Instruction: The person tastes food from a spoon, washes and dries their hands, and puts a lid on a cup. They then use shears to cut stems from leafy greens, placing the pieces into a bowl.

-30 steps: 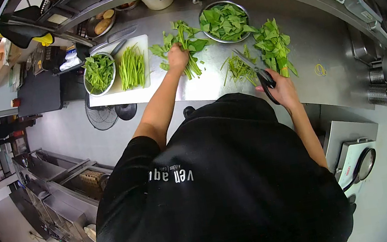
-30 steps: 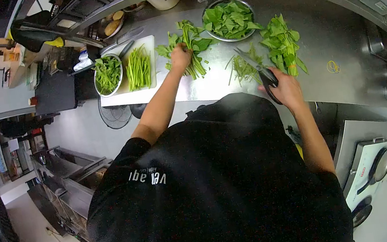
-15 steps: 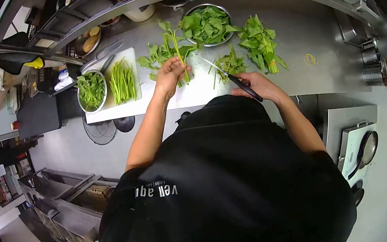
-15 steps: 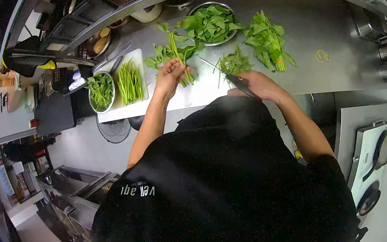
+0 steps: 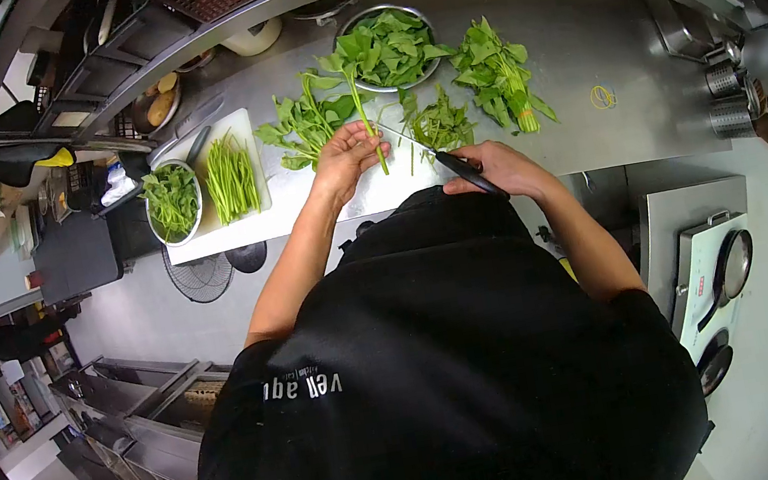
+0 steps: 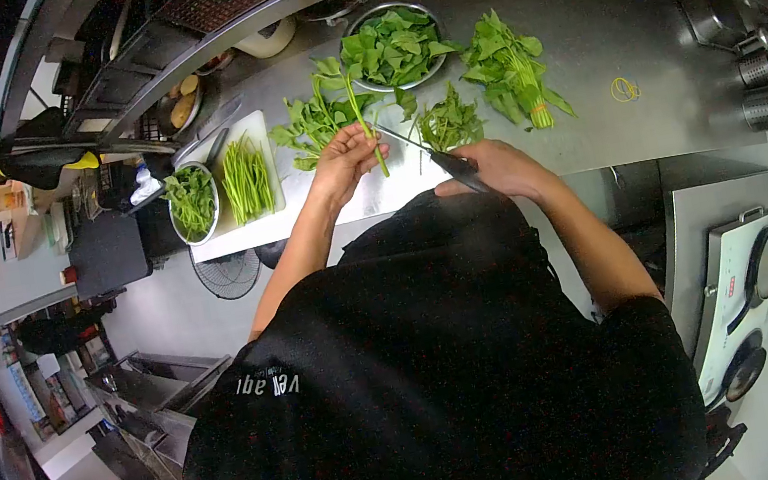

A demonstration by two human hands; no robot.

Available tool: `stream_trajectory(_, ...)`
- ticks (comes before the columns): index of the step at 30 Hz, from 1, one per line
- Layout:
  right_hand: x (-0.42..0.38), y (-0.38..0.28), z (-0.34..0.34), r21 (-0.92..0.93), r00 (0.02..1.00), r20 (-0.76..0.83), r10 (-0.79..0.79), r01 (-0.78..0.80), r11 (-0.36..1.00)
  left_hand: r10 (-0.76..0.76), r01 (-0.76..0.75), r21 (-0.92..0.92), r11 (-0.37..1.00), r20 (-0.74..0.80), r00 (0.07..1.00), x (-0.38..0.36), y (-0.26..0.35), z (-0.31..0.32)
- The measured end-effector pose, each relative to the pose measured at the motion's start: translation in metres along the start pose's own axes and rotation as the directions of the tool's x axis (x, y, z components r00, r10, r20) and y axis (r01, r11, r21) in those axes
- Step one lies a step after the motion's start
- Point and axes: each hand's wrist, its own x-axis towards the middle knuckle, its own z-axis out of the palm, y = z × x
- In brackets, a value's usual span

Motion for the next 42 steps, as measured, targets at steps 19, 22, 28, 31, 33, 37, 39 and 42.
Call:
stream_trajectory(19,-0.018,0.013,-0.006,0.278,0.951,0.106,0.29,-0.308,0.91,0.206,-0.182,0.348,0.92,-0.031,0.978,0.019,-0.03,0.021)
stream_trajectory(22,-0.021,0.014,-0.006,0.296,0.952,0.106,0.288,-0.307,0.904,0.265,-0.235,0.485,0.842,0.007,0.964,0.02,-0.032,0.013)
stream_trajectory(28,-0.027,0.016,-0.008,0.095,0.982,-0.157,0.105,-0.091,0.991,0.254,-0.221,0.587,0.779,0.027,0.967,0.003,-0.027,0.01)
stream_trajectory(31,-0.03,0.004,-0.012,-0.193,0.962,-0.256,0.091,-0.143,0.971,0.178,-0.17,0.399,0.901,0.016,0.984,-0.005,-0.024,0.014)
stream_trajectory(33,-0.029,0.006,-0.01,-0.195,0.935,-0.345,0.083,-0.158,0.968,0.124,-0.124,0.362,0.924,0.024,0.992,-0.008,-0.021,0.015)
stream_trajectory(37,-0.027,0.008,-0.008,-0.254,0.92,-0.389,0.042,-0.151,0.956,0.028,-0.038,0.335,0.942,0.035,0.999,-0.015,-0.019,0.015)
stream_trajectory(39,-0.027,0.011,-0.007,-0.262,0.917,-0.397,0.036,-0.151,0.953,0.016,-0.027,0.34,0.94,0.036,0.999,-0.019,-0.018,0.016)
stream_trajectory(42,-0.028,0.004,-0.01,-0.247,0.934,-0.35,0.067,-0.162,0.956,0.006,-0.02,0.363,0.932,0.04,0.999,-0.023,-0.016,0.021)
